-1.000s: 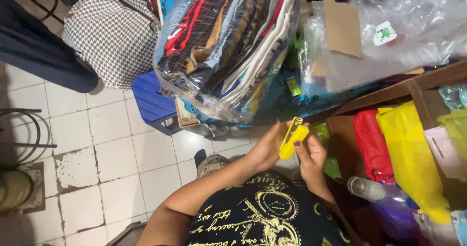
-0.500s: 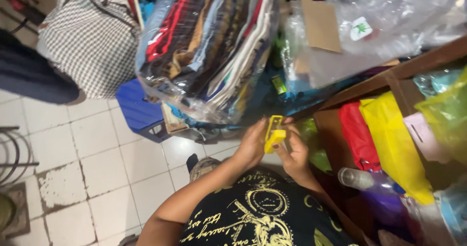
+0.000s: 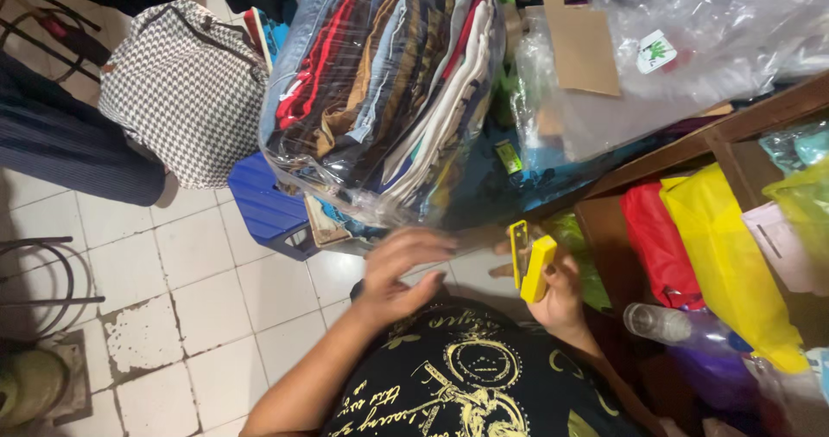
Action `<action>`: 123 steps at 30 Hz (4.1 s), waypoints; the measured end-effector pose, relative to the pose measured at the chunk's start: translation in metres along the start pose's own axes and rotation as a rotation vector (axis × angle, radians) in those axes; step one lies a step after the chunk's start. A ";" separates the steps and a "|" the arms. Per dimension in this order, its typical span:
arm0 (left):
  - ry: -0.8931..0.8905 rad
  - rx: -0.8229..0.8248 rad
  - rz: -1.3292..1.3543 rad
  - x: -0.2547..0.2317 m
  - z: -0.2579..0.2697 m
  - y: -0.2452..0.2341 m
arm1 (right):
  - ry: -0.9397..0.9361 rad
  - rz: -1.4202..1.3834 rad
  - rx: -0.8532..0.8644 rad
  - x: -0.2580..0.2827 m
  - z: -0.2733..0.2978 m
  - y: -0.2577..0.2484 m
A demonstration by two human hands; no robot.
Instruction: The person packs folded clothes into a clear plastic bag, seals it with a yellow clip, and then uses a yellow handheld label maker to print and apply a label to the package. The person repeats this process for a second bag of clothes.
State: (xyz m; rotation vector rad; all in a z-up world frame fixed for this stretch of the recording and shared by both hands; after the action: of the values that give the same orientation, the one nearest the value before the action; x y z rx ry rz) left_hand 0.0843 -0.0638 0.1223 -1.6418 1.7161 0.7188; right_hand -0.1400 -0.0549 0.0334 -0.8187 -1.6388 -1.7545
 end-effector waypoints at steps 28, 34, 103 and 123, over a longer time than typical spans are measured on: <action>0.679 0.717 -0.898 -0.034 -0.094 -0.061 | -0.964 1.072 -0.048 -0.010 -0.016 0.201; 0.714 0.627 -0.804 -0.039 -0.101 -0.064 | -0.867 1.076 -0.231 -0.024 -0.016 0.194; 0.560 0.636 -0.730 -0.024 -0.126 -0.057 | -0.779 1.236 -0.117 0.016 -0.029 0.198; 0.602 0.730 -0.610 -0.016 -0.111 -0.063 | -0.865 1.489 -0.229 -0.003 -0.030 0.240</action>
State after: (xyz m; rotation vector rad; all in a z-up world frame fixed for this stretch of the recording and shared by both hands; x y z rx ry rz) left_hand 0.1377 -0.1423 0.2089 -1.7454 1.4264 -0.6809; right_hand 0.0466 -0.0997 0.1815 -2.2784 -0.6285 -0.4553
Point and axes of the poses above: each hand's wrist, its own z-axis away from the middle knuckle, its own y-axis out of the palm, x = y × z, the point moved 9 cm from there along -z, towards the middle knuckle, and after that the axes turned 11 degrees about -x, right-handed, at the moved point
